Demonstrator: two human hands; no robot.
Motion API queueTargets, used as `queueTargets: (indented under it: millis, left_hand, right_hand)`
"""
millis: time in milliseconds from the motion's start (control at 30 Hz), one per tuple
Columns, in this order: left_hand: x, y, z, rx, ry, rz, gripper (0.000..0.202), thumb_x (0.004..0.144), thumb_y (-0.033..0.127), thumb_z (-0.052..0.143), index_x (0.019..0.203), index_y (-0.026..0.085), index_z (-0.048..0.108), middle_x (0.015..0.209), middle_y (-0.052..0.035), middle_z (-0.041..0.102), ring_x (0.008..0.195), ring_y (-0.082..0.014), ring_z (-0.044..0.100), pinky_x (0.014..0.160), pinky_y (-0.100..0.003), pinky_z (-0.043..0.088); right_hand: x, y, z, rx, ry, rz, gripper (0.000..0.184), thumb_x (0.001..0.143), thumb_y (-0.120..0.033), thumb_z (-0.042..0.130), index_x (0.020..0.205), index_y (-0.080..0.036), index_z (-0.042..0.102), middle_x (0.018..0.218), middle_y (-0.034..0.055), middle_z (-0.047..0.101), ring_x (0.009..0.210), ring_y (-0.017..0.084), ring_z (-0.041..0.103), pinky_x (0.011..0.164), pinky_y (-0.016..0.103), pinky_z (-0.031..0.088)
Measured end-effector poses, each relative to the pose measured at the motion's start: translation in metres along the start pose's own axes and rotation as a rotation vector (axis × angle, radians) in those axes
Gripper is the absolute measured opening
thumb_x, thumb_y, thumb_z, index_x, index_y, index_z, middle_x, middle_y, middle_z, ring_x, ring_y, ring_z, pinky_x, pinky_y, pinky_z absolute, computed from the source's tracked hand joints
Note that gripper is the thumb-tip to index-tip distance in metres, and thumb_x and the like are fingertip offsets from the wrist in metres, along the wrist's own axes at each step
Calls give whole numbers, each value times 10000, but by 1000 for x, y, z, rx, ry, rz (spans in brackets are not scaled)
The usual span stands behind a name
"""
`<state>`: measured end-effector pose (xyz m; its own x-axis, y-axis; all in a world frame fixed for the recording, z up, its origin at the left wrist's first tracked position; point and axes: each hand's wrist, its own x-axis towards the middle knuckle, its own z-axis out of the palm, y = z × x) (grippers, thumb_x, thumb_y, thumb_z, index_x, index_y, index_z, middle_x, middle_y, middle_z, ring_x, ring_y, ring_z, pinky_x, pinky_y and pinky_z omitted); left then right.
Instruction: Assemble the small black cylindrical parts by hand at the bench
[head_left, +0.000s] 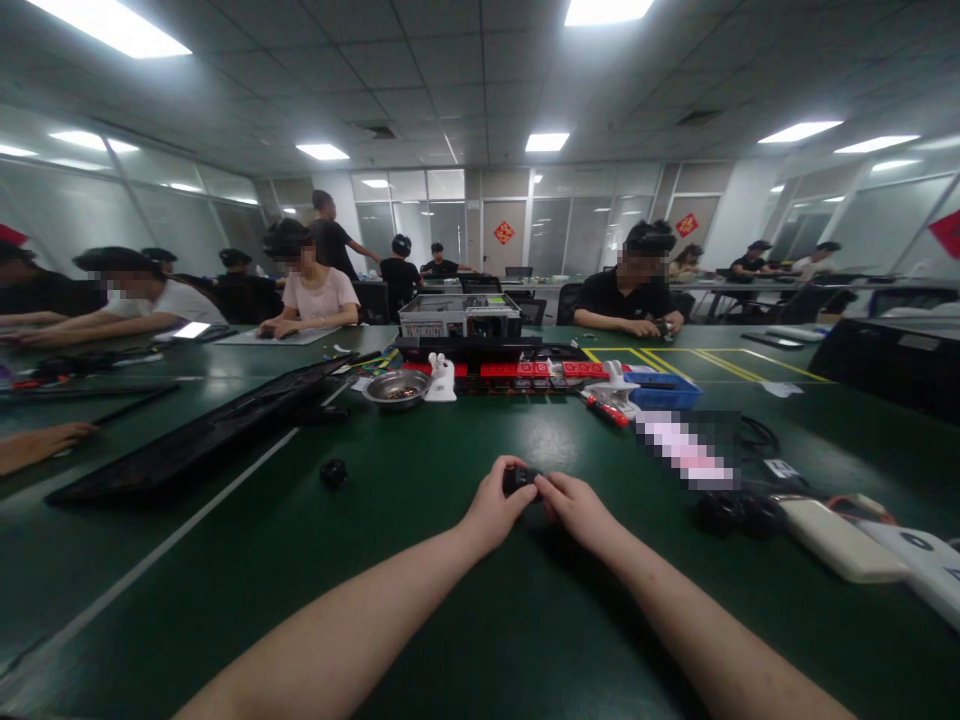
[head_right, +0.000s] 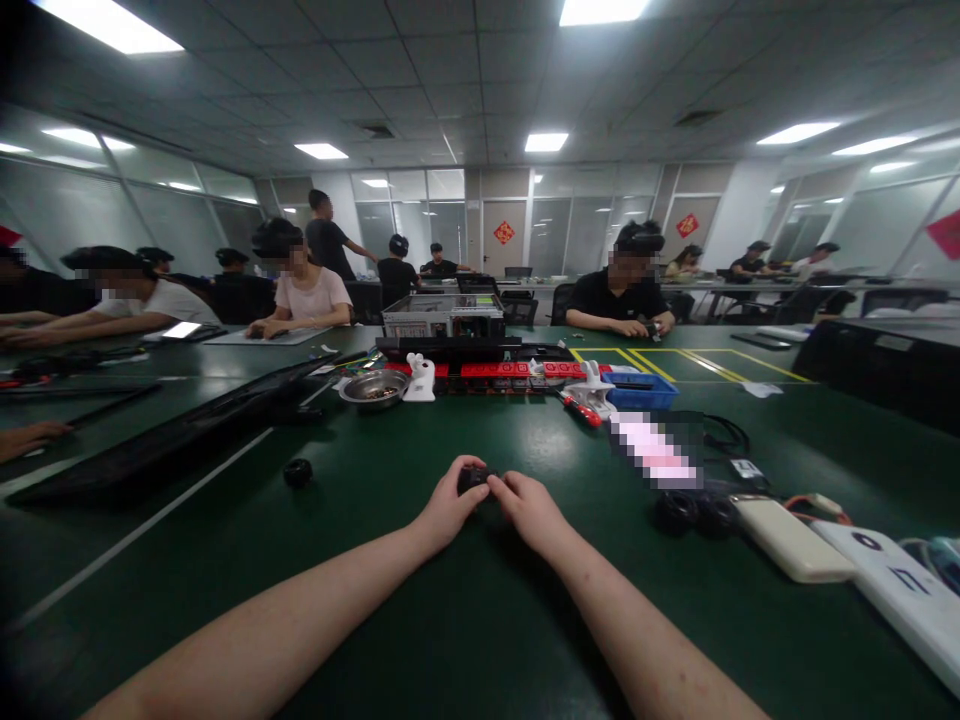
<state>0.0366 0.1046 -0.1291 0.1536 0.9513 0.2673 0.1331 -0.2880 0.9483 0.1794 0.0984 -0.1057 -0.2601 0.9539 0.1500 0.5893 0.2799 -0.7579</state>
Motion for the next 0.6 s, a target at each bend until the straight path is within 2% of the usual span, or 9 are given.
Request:
queueTargets:
  millis: [67,167,267,333,400,467,533,600]
  left_hand:
    - [2,-1,1,-88,27,-90,311,723,446,418,869,176,468,795,-21,521,645,-112,516,506,-196,410]
    - [5,0,2,-159,25,-214,366,712,500,397,850,165,445,657,-2,515,448,-91,495,376,-184,348]
    - [7,2,2,-204,-12,-268,356,692,475,443,858,161,433,590,12,507,368,-85,473,328,-173,296]
    - [8,2,2,-235,31,-261,333,698,454,442,858,162,434,613,8,510,392,-80,481,337,-166,303]
    - [8,2,1,-233,96,-244,327,701,443,444,878,168,426,658,0,514,436,-81,492,354,-164,324]
    - [8,0,1,-196,123,-229,331,697,432,456,903,176,418,720,-17,519,498,-95,509,372,-167,343]
    - [7,0,-1,-126,117,-173,321,681,398,493,907,180,430,783,-28,517,581,-110,519,415,-175,372]
    - [6,2,-3,-49,78,-68,313,653,343,544,904,181,451,820,-26,515,680,-124,516,513,-196,408]
  right_hand:
    - [-3,-4,-3,-65,29,-100,218,723,-359,484,806,-161,524,644,-3,533,576,121,479,527,226,355]
    - [-6,-7,-6,-145,75,-209,336,644,-265,583,960,-196,492,790,10,547,666,132,489,579,232,376]
    - [-6,-7,-5,-167,102,-232,399,630,-275,597,1005,-205,481,863,27,542,698,137,489,606,244,391]
    - [-4,-4,-4,-123,95,-188,479,631,-333,596,1066,-203,443,888,34,540,674,132,495,597,249,401]
    - [0,1,-3,-45,68,-115,431,684,-413,524,1042,-184,456,842,33,551,645,126,503,581,248,406]
    - [3,6,-1,50,30,-19,374,763,-471,371,908,-157,514,701,21,555,578,116,502,534,238,405]
    - [5,10,1,145,-12,83,452,796,-499,244,779,-146,525,570,6,524,476,104,474,451,222,387]
    - [5,11,4,217,-53,156,473,790,-518,223,722,-145,506,512,-6,498,398,94,432,369,207,349]
